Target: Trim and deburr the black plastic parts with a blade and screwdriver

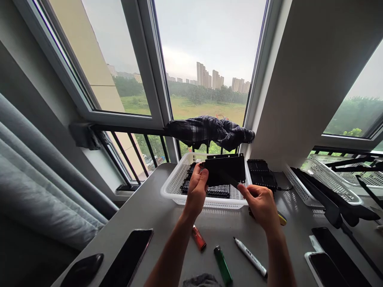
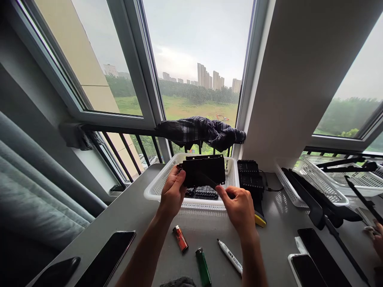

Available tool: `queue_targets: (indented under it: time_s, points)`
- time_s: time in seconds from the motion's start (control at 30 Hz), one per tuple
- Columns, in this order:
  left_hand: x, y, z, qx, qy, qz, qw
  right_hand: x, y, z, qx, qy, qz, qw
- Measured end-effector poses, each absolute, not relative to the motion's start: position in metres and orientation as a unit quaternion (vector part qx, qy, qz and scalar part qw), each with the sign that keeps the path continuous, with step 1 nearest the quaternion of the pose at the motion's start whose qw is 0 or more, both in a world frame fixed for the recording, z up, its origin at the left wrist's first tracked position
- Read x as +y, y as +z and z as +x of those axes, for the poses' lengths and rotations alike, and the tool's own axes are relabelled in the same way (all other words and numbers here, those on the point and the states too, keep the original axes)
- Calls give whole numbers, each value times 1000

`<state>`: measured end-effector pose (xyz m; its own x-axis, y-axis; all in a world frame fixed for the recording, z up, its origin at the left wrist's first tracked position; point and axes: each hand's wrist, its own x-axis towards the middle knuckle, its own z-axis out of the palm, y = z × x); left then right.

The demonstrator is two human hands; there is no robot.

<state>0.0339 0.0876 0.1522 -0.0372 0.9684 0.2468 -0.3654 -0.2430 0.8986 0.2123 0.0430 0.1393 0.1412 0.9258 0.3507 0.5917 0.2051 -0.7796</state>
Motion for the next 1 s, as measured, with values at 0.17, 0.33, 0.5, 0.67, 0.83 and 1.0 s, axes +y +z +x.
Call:
queue_targets:
  time_s: [0.17,0.33,0.5,0.67,0.83,1.0]
  points:
    - [87,153,35,300,628,459,552,43,140,209,-621,183,-602,468]
    - [86,157,35,292,641,439,558,43,139,213,-618,187,-605,465]
    - [85,157,35,291,636,431,571,43,137,213,-617,182,-606,468]
    - [91,154,32,314,665,416,535,41,139,220,-618,163,-612,466]
    - [93,153,30,329,681,434,489,37,145,225,-625,157,-608,464]
    - [93,153,28,341,678,451,470,41,139,231,-626,149,-616,456]
